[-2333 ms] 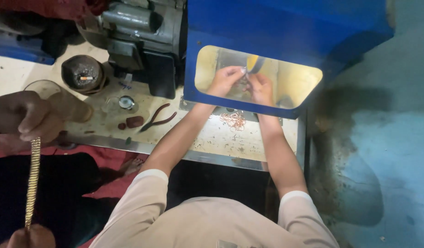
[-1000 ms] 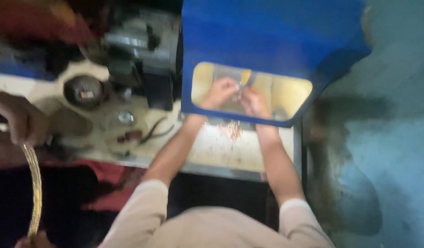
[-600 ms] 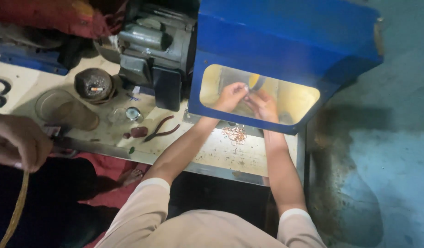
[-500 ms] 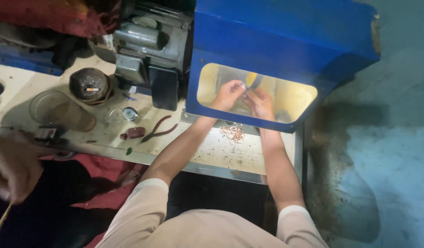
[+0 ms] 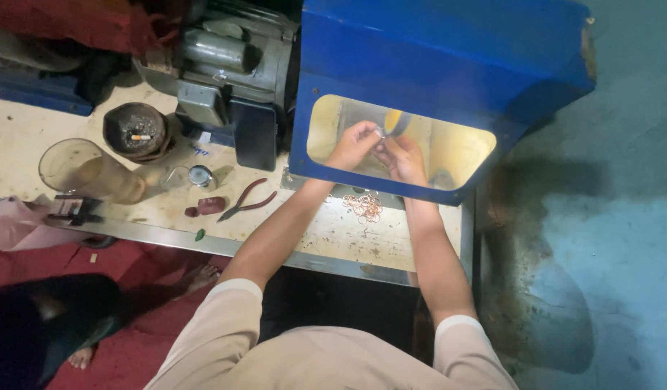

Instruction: The person holds small copper-colored metal rings against a rotating grinding wheel inside a blue machine to polish their surfaces. The person repeatedly repositions the rings in their hands to treat different sides while a pile of similar rings sits on the table.

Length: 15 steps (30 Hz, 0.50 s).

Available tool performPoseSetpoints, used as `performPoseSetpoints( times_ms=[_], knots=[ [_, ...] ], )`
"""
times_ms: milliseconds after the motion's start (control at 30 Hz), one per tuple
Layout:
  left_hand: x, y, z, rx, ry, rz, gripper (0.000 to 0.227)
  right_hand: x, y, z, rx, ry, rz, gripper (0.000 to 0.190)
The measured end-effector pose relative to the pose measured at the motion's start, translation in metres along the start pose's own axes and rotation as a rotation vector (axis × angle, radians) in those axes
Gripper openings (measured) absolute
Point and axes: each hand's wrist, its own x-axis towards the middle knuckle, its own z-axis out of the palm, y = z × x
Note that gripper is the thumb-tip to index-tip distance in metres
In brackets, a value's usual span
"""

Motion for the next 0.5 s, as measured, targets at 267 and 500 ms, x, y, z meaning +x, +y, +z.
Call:
performPoseSetpoints(
  times_ms=[267, 500],
  knots=[
    [-0.004, 0.015, 0.001, 0.09, -0.107, -0.031, 0.015, -0.013, -0.015, -0.015, -0.079, -0.045, 0.051, 0.017],
    [0.005, -0.012, 0.003, -0.017, -0.004, -0.007, 0.019, -0.011, -0.012, 0.011, -0.091, 0.116, -0.078, 0.017]
  ],
)
